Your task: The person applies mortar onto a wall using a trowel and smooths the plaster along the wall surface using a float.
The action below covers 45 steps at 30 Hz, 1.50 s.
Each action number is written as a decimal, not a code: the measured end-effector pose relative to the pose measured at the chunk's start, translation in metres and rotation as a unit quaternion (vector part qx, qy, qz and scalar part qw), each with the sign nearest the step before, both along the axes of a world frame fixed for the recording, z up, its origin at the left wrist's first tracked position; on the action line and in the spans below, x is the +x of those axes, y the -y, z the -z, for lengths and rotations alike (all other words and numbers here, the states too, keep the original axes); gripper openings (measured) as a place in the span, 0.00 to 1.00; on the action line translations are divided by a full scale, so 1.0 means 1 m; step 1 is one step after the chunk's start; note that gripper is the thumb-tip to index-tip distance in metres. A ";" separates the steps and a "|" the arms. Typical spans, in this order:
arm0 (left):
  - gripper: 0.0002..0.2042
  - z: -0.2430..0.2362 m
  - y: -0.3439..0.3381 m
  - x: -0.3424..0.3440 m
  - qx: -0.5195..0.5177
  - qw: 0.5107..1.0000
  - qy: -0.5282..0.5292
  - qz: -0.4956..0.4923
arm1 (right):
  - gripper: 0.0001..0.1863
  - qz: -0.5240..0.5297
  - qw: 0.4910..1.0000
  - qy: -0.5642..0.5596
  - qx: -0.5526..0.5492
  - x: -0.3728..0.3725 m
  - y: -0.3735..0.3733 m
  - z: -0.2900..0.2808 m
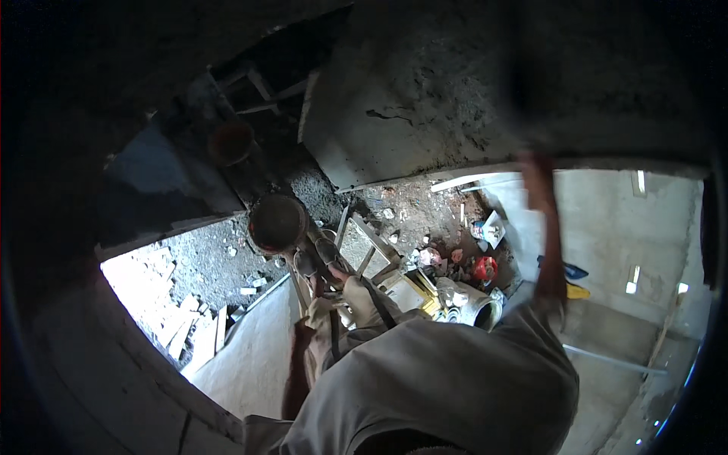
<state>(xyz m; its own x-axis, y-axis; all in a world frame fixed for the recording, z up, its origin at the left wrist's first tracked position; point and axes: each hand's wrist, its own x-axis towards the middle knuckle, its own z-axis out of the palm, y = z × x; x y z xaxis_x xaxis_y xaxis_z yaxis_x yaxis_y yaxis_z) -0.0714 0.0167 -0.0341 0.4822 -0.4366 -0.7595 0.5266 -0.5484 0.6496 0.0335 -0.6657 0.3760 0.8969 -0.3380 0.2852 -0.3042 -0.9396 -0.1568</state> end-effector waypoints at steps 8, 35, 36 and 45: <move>0.38 0.004 0.000 -0.036 0.135 0.982 0.073 0.111 | 0.26 -0.006 0.990 -0.134 0.034 0.028 -0.116 -0.085; 0.30 0.017 0.077 -0.045 0.379 0.909 -0.049 -0.165 | 0.20 -0.390 0.842 -0.330 0.176 0.135 -0.413 0.724; 0.30 0.018 0.078 -0.041 0.375 0.911 -0.043 -0.166 | 0.20 -0.388 0.845 -0.325 0.171 0.140 -0.407 0.712; 0.45 0.039 0.043 -0.110 0.253 0.964 0.078 0.026 | 0.23 -0.380 0.815 -0.337 0.278 0.150 -0.380 0.426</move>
